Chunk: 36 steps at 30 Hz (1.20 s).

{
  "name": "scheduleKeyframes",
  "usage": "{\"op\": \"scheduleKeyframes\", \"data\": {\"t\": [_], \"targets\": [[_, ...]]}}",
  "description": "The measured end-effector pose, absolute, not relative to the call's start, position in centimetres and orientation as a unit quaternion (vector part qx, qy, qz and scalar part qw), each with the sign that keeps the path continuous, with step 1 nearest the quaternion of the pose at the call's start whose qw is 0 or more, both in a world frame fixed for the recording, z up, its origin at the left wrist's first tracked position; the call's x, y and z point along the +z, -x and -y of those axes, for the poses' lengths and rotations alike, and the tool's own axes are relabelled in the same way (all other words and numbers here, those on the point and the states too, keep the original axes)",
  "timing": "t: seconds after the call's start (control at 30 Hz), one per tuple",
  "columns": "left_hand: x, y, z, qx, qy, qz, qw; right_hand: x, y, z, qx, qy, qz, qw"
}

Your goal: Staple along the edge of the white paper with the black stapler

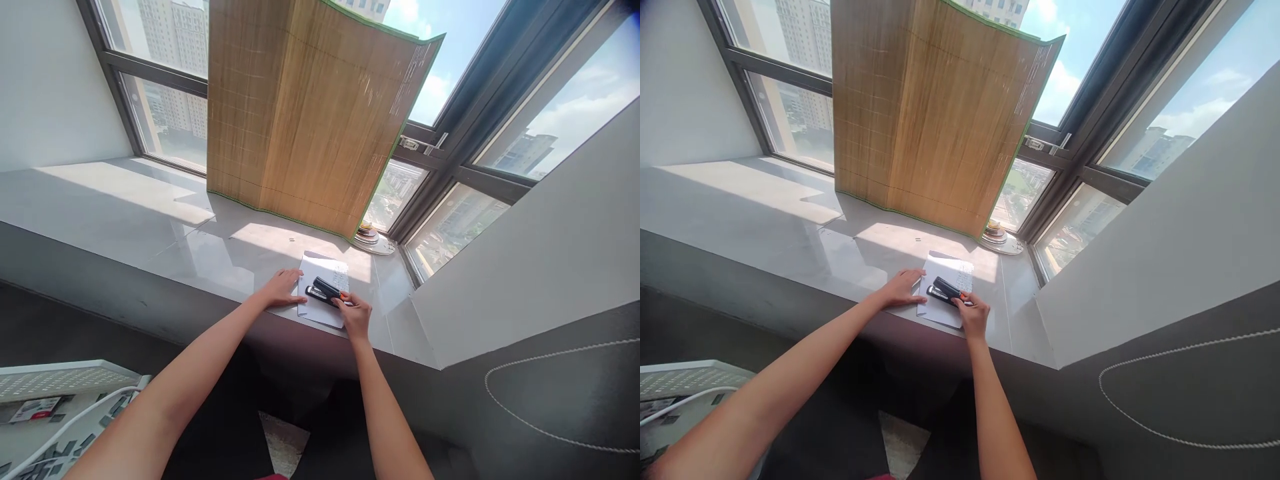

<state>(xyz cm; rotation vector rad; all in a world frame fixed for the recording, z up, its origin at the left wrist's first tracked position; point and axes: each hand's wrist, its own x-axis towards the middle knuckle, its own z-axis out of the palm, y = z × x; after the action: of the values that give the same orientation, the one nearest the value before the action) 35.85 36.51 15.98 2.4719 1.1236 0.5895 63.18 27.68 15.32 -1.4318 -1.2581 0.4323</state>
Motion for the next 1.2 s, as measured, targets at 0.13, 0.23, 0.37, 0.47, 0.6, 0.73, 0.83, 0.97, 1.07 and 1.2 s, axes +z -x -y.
{"op": "scheduleKeyframes", "data": {"t": [0.13,0.23,0.37,0.47,0.6,0.73,0.83,0.97,1.07,1.2], "targets": [[16.0,-35.7,-36.6,0.228,-0.861,-0.401,0.212,15.2,-63.5,-27.9,0.189,0.616,0.523,0.558],[15.9,-35.7,-36.6,0.235,-0.857,-0.402,0.223,15.2,-63.6,-27.8,0.196,0.62,0.522,0.552],[15.7,-35.8,-36.7,0.251,-0.85,-0.396,0.24,15.6,-63.5,-27.4,0.187,0.61,0.537,0.551],[15.4,-35.8,-36.8,0.268,-0.842,-0.395,0.253,15.9,-63.2,-27.2,0.17,0.609,0.554,0.542],[15.3,-35.8,-36.9,0.261,-0.845,-0.398,0.243,15.9,-63.1,-27.3,0.157,0.61,0.549,0.549],[15.7,-35.8,-36.6,0.234,-0.856,-0.406,0.217,15.6,-63.4,-27.3,0.16,0.618,0.551,0.538],[16.2,-35.9,-36.3,0.221,-0.86,-0.409,0.21,15.7,-63.5,-27.5,0.172,0.603,0.568,0.533],[16.6,-35.7,-36.2,0.225,-0.852,-0.412,0.232,16.4,-63.2,-28.7,0.153,0.576,0.622,0.509],[16.6,-35.5,-36.5,0.267,-0.817,-0.417,0.296,16.9,-62.6,-30.0,0.176,0.571,0.676,0.432],[16.6,-35.9,-36.7,0.442,-0.637,-0.443,0.45,18.0,-61.3,-30.6,0.148,0.608,0.685,0.373]]}}
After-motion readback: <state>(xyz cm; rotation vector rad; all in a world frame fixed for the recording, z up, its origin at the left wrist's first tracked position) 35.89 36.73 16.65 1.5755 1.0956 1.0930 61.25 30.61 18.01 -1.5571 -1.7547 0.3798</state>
